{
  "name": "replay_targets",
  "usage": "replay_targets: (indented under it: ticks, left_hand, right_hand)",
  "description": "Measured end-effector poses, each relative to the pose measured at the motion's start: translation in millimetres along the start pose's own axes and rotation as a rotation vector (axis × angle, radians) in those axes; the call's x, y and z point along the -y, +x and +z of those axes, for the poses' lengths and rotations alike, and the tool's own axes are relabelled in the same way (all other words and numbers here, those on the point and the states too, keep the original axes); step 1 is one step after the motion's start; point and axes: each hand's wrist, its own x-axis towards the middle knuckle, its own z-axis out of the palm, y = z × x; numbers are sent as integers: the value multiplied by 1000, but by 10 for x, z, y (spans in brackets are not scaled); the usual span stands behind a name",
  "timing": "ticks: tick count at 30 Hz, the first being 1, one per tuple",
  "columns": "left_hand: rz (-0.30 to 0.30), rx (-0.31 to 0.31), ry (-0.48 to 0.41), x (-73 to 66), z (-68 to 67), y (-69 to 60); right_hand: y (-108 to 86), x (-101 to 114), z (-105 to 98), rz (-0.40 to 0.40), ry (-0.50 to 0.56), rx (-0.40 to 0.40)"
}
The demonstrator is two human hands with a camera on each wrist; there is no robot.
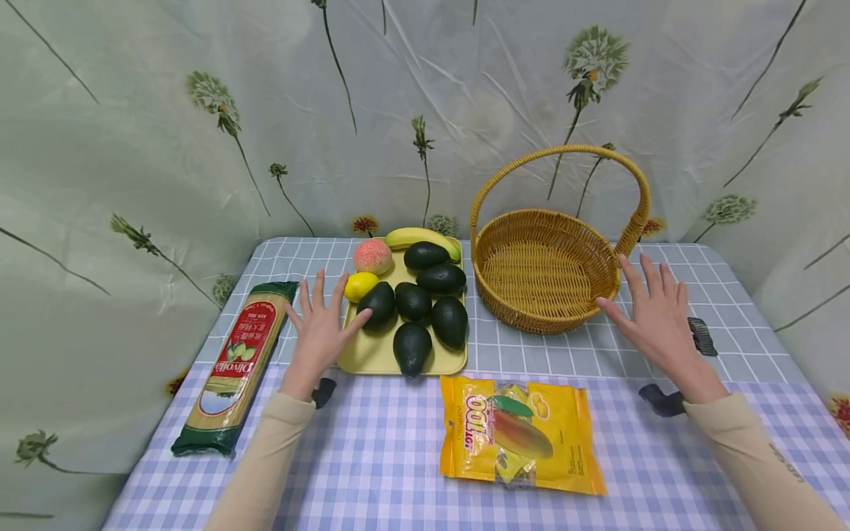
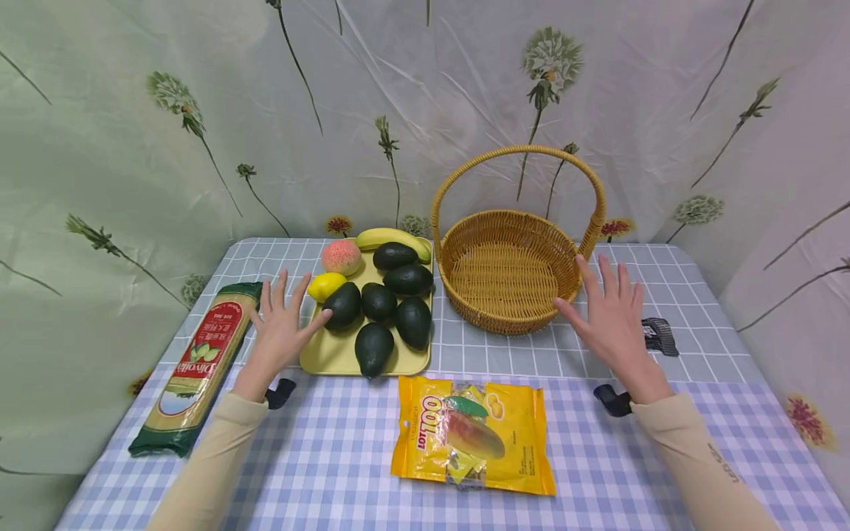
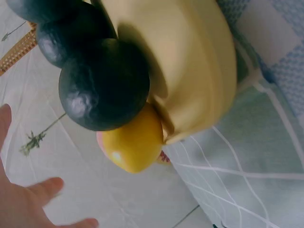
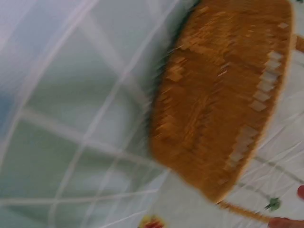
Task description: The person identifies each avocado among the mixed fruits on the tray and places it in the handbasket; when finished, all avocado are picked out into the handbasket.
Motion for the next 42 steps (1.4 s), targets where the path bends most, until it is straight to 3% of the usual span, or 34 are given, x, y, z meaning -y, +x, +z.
replay_targets:
  ticks: [6, 10, 14, 19, 24, 32, 39, 42]
  left_hand:
    - [56, 53, -200, 79, -16, -47]
    - [45, 104, -381, 137, -13, -88]
    - [-1, 141, -533, 205, 14, -127]
    - [-60, 227, -677, 296, 69, -160]
    - [-60, 317, -769, 396, 124, -190]
    - [-75, 409, -739, 510, 220, -208]
    - [-79, 455, -728, 521, 236, -201]
    - [-76, 465, -726, 520, 246, -190]
  right_hand:
    - [107, 398, -10, -185, 277, 10]
    - [169, 689, 75, -273, 480, 64]
    - [222, 944, 170, -311, 667, 188]
    - [308, 1160, 294, -298, 796, 382]
    - [420, 1308, 407, -313, 821, 526]
    - [555, 1491, 573, -309, 636, 670]
    - [621, 1610, 764, -335, 468, 653]
    - [637, 1637, 844, -311, 421, 648]
